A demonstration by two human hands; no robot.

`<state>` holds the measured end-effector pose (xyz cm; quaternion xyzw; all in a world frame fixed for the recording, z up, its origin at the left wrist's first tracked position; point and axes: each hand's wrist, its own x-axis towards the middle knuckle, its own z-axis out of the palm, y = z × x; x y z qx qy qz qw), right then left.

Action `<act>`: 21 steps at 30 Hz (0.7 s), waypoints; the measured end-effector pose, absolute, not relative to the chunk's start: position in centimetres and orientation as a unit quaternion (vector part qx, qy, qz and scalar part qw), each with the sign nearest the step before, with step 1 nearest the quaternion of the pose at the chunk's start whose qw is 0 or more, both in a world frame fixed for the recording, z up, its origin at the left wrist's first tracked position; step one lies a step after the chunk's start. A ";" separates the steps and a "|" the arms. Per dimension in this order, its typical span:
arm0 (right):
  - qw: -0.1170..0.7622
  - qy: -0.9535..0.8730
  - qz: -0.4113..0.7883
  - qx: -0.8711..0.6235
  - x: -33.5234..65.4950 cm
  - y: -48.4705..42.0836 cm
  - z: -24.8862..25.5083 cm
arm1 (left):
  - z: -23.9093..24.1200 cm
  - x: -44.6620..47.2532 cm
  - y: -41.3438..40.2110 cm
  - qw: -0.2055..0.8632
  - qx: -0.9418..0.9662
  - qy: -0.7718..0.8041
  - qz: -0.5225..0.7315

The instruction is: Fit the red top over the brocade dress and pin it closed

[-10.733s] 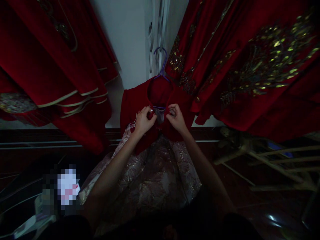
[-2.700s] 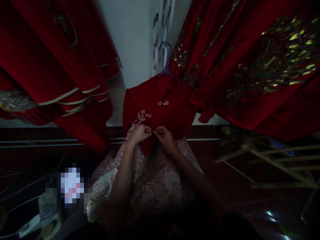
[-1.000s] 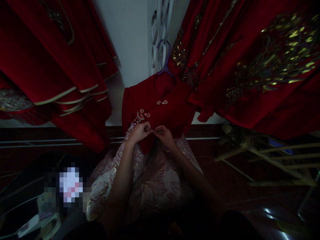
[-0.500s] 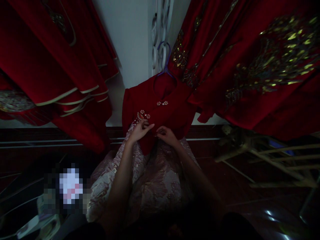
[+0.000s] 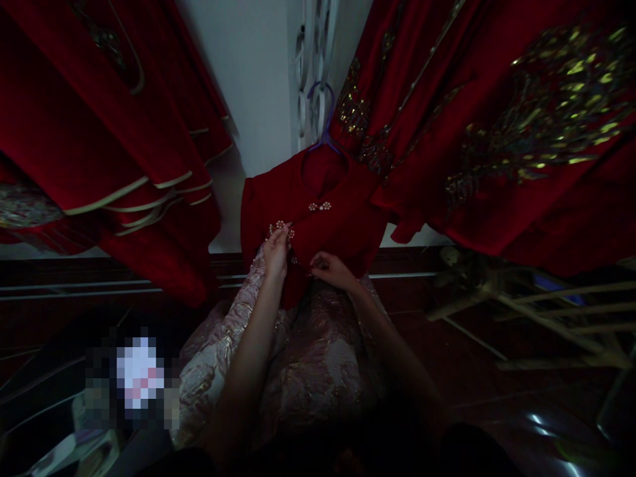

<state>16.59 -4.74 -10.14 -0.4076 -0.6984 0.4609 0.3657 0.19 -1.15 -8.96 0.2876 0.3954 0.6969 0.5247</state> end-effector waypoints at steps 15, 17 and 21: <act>0.373 -0.693 0.468 -0.403 16.3 -4.8 -10.3 | -8.5 -0.4 -1.4 0.516 0.229 0.412 0.716; 0.374 -0.696 0.464 -0.400 16.3 -4.8 -10.2 | -8.5 -0.2 -1.3 0.505 0.218 0.430 0.716; 0.369 -0.706 0.447 -0.408 16.9 -4.8 -10.2 | -7.8 0.0 -1.4 0.553 0.311 0.434 0.640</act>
